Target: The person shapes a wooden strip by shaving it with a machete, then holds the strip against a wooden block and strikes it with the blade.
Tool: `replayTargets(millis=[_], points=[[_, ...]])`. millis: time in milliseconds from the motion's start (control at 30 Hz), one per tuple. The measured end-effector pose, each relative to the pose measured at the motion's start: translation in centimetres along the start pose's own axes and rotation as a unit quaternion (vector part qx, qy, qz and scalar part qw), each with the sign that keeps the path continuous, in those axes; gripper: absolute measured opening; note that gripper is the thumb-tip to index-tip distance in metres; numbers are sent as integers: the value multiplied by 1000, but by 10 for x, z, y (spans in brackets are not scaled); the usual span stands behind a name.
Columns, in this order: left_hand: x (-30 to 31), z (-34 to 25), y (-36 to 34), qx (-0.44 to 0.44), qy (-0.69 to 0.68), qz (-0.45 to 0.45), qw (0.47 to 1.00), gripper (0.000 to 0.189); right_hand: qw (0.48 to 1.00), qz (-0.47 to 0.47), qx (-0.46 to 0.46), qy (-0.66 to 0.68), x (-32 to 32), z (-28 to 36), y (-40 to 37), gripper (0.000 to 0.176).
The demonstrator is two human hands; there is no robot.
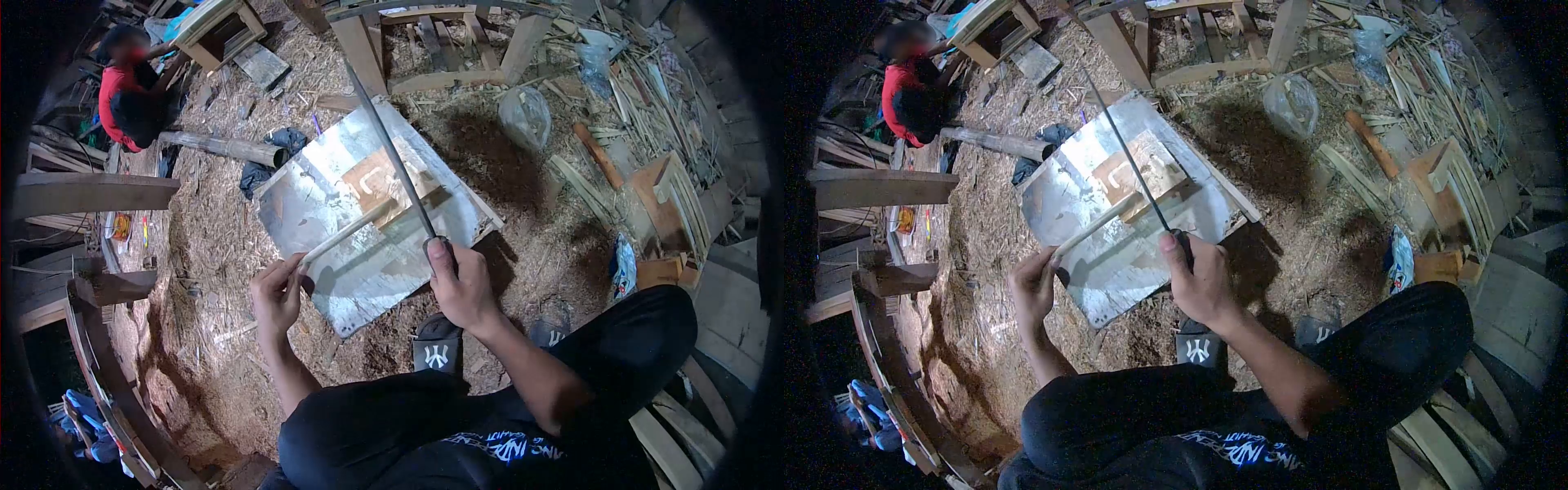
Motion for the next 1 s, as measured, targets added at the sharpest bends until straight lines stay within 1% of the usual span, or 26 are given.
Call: replayTargets(millis=[67, 100, 167, 200, 267, 300, 333, 367, 400, 433, 467, 533, 567, 600, 667, 700, 733, 767, 800, 833, 867, 933, 967, 1000], points=[[-2, 5, -2, 54, -71, 11, 996, 20, 999, -38, -5, 12, -5, -12, 1, 66], [-1, -1, -2, 54, -70, 10, 996, 20, 999, -37, -5, 12, -6, -16, 1, 66], [4, -19, -2, 105, -57, -9, 993, 27, 999, -14, -46, 12, -7, -23, -1, 69], [5, -16, -3, 105, -57, -8, 993, 27, 999, -14, -46, 13, -7, -23, -2, 69], [10, -8, -7, 62, -191, -23, 979, 35, 999, 17, -49, -12, -5, -23, -3, 73], [12, -10, -7, 52, -219, -30, 974, 36, 999, 16, -48, -12, -4, -22, -4, 73], [13, -11, -6, 50, -219, -30, 974, 36, 997, 41, -57, -27, -4, -22, -6, 74], [14, -12, -5, 28, -231, -34, 972, 34, 995, 66, -65, -41, -5, -21, -7, 75], [15, -14, -4, 6, -243, -38, 969, 32, 995, 65, -63, -41, -5, -21, -8, 75], [16, -13, -3, -9, -297, -42, 954, 34, 995, 67, -58, -43, -6, -21, -9, 75], [13, -14, -1, -12, -296, -42, 954, 34, 995, 70, -52, -44, -7, -22, -9, 74], [5, -16, 7, -113, -394, -117, 905, 35, 997, 57, -42, -35, -11, -28, -11, 72], [1, -11, 10, -121, -322, -171, 923, 47, 998, 46, -35, -27, -12, -30, -11, 70], [-3, -13, 17, -122, -320, -171, 924, 47, 998, 46, -34, -25, -12, -32, -11, 70], [-15, -25, 34, -242, -222, -214, 920, 58, 998, 53, -41, -13, -12, -33, -11, 70], [-28, -51, 44, -234, -284, -235, 900, 64, 998, 55, -39, -12, -11, -33, -11, 70], [-36, -67, 48, -235, -283, -237, 899, 64, 997, 61, -44, -13, -10, -33, -11, 70], [-44, -77, 52, -194, -453, -185, 850, 61, 997, 67, -48, -14, -9, -32, -11, 72], [-50, -84, 56, -147, -608, -125, 770, 61, 996, 69, -45, -15, -7, -31, -11, 72], [-51, -89, 59, -150, -582, -131, 788, 60, 995, 75, -67, -20, -6, -31, -10, 71], [-50, -93, 61, -152, -581, -132, 789, 60, 992, 80, -89, -24, -4, -30, -10, 71], [-51, -102, 64, -193, -564, -65, 800, 58, 994, 70, -82, -8, -1, -23, -12, 71], [-54, -103, 66, -202, -565, -106, 793, 60, 995, 59, -76, 8, 1, -21, -13, 71], [-57, -104, 66, -201, -565, -109, 793, 60, 995, 61, -76, 7, 0, -23, -12, 71]])
Point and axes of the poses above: each hand's wrist, its own y-axis towards the middle knuckle, its own x-axis out of the back of the hand, z = x × y, the point moved 2 cm from there along y, towards the middle knuckle, and after that the axes turned 7 degrees about -y, right-handed, at the moved point
